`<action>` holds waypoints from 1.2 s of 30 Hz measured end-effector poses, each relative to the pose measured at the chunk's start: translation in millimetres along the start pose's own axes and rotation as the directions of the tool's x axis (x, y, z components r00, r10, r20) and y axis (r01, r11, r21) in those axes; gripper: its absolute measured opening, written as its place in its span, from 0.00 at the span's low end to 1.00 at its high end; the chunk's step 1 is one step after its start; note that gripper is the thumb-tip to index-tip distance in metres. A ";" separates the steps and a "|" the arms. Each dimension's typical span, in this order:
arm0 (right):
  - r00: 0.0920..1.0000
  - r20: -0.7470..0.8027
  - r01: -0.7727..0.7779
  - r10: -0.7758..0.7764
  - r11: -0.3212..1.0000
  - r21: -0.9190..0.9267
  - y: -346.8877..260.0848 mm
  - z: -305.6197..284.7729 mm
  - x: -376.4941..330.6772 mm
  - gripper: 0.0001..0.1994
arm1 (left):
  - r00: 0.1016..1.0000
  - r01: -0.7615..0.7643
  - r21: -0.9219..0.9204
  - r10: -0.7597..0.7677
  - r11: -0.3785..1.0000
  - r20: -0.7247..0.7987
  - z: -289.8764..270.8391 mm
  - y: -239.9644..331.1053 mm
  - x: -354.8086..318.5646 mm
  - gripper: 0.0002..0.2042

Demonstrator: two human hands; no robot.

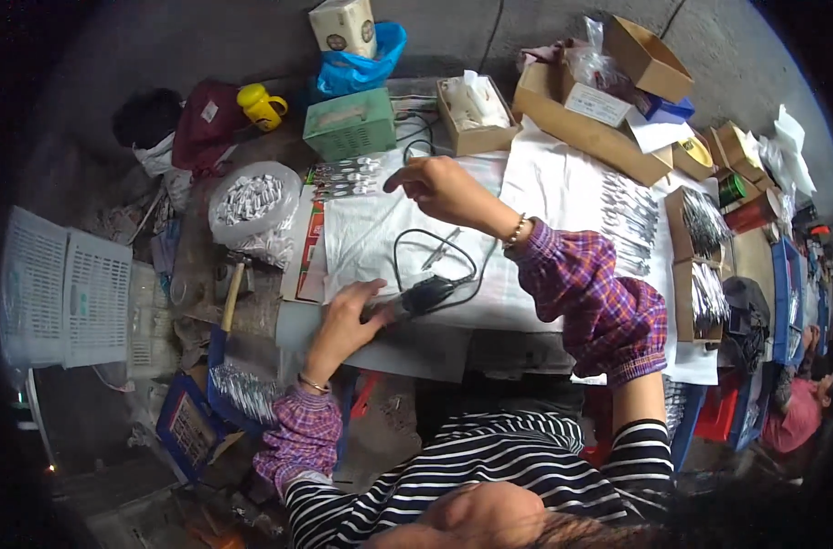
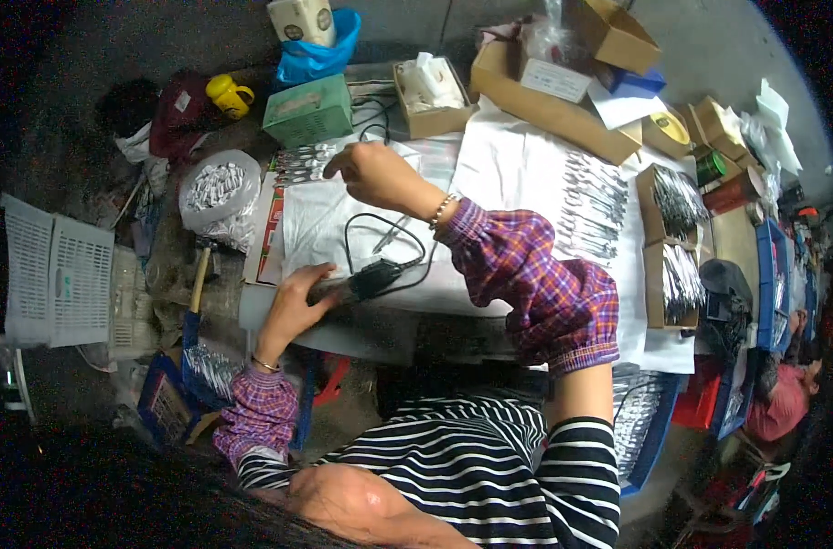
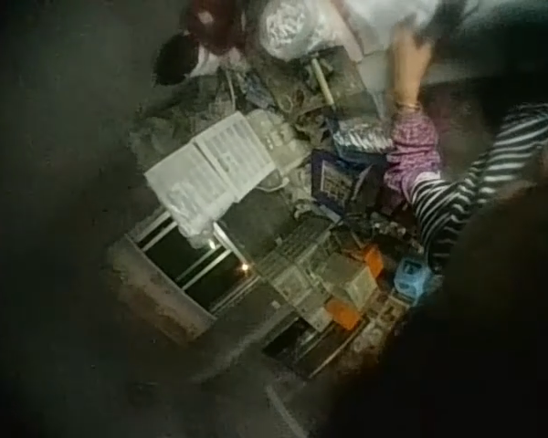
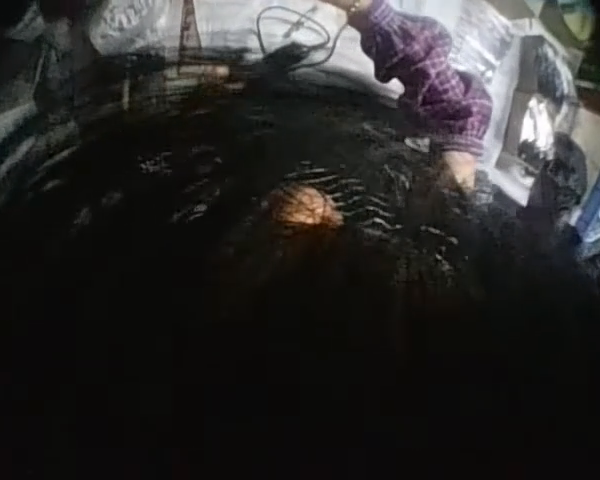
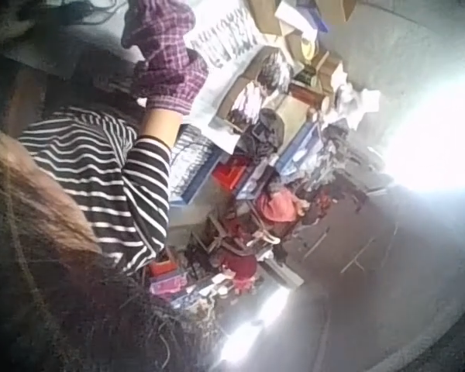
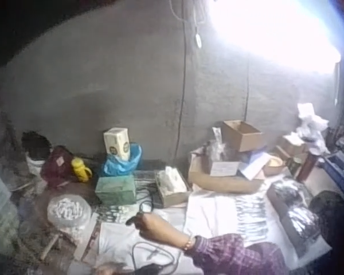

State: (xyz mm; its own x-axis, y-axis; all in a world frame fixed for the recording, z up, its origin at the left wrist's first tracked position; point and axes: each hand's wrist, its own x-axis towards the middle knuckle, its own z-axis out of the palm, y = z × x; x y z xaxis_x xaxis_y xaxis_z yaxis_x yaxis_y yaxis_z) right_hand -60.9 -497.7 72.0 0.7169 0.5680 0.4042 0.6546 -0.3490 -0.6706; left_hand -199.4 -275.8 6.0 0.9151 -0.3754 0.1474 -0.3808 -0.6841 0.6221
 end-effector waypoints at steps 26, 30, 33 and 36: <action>0.992 -0.010 0.090 -0.125 0.766 -0.637 101.3 42.8 -83.5 0.04 | 0.993 -0.016 0.129 0.001 0.992 0.117 22.9 15.9 -0.6 0.28; 0.986 -0.111 0.073 -0.121 0.930 -0.361 61.1 4.9 -72.3 0.08 | 0.990 0.095 -0.038 -0.090 0.995 0.113 7.4 -13.4 -9.9 0.29; 0.952 -0.278 0.061 -0.129 0.968 -0.242 25.8 -43.1 -67.0 0.05 | 0.979 0.109 -0.305 -0.156 0.946 -0.132 1.7 -14.3 -14.4 0.28; 0.863 -0.501 0.158 -0.058 0.975 0.158 -10.6 -83.7 -69.6 0.07 | 0.997 0.055 -0.556 -0.014 0.829 0.077 -18.7 -33.9 0.8 0.25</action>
State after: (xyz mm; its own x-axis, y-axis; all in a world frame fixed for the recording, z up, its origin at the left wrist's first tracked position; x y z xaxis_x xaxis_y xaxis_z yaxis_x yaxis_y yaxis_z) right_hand -97.7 -596.0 103.1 0.7011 0.1369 0.6998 0.7131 -0.1327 -0.6884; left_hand -183.2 -241.2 -0.6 0.9076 -0.4123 0.0791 -0.1919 -0.2397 0.9517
